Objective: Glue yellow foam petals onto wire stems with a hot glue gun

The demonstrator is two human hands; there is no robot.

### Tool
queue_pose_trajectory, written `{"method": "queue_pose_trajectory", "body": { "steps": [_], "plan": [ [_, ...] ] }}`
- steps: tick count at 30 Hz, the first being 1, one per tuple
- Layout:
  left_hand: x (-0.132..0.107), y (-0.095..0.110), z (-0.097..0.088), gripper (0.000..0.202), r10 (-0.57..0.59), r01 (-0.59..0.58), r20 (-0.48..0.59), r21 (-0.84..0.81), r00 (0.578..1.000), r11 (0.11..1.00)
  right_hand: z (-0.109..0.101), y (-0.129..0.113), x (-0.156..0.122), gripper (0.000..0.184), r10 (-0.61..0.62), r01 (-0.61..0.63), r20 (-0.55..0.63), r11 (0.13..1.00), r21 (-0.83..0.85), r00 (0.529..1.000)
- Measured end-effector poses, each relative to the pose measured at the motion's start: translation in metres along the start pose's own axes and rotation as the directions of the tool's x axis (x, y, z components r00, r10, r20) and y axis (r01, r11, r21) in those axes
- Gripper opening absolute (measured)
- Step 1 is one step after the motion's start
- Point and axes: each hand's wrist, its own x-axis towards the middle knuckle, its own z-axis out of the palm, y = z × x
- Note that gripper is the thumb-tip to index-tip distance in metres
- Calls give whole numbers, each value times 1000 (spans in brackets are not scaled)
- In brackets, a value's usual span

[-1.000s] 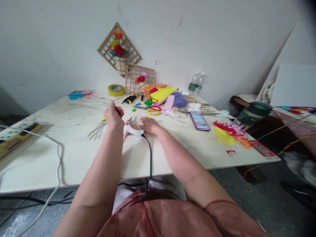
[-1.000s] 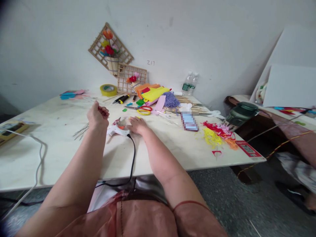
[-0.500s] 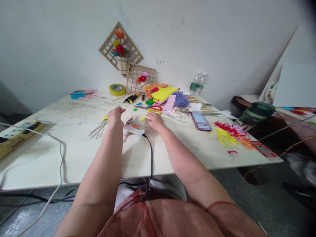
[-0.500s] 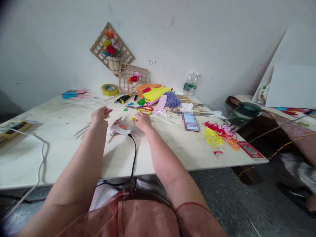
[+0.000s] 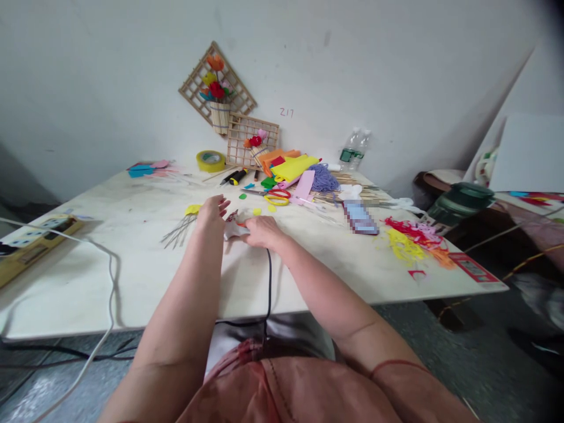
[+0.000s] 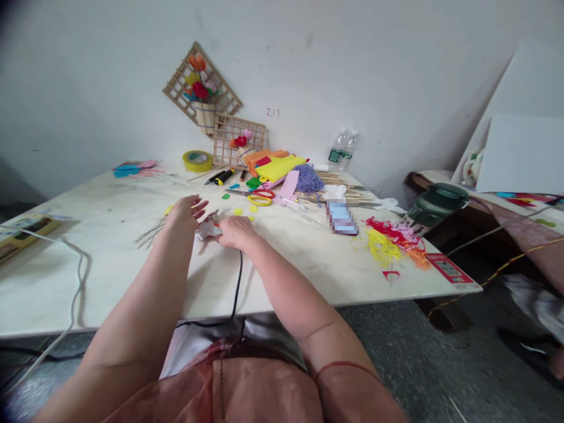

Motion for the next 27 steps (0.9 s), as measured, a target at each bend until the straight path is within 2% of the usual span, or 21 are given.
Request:
{"method": "queue_pose_trajectory", "body": {
  "steps": [2,4,8,11,14,20,22,24,26,27],
  "plan": [
    [-6,8,2,10,-117,112,-112,-50,987,992,1,4,2,53,-2,3,-76,1000,16,997],
    [-9,15,2,11,-68,56,-166,-75,984,996,0,11,3,52,14,-11,-143,1000,17,990],
    [-6,19,-1,15,118,-156,-289,-111,950,982,-4,25,3,52,83,-86,-209,996,-3,974],
    [-5,18,-3,21,237,-285,-276,-147,931,947,-5,28,3,42,105,-112,-227,994,-19,968],
    [-7,22,-5,24,304,-356,-245,-206,921,912,-4,25,2,35,80,-89,-215,995,-35,973],
    [-6,33,-12,30,362,-423,-275,-211,891,881,0,20,3,47,17,-17,-102,1000,2,995],
    [-8,31,-9,31,326,-379,-247,-215,913,900,2,20,4,43,26,-26,-56,1000,2,998],
    [-13,26,0,28,276,-306,-167,-192,947,933,4,21,5,38,47,-47,-22,999,-13,999],
    [-23,18,13,26,242,-243,-25,-129,970,961,5,22,6,37,52,-52,-4,998,-24,999],
    [-28,14,19,26,240,-235,62,-89,969,968,5,23,7,37,49,-49,4,998,-25,999]
  ]
}}
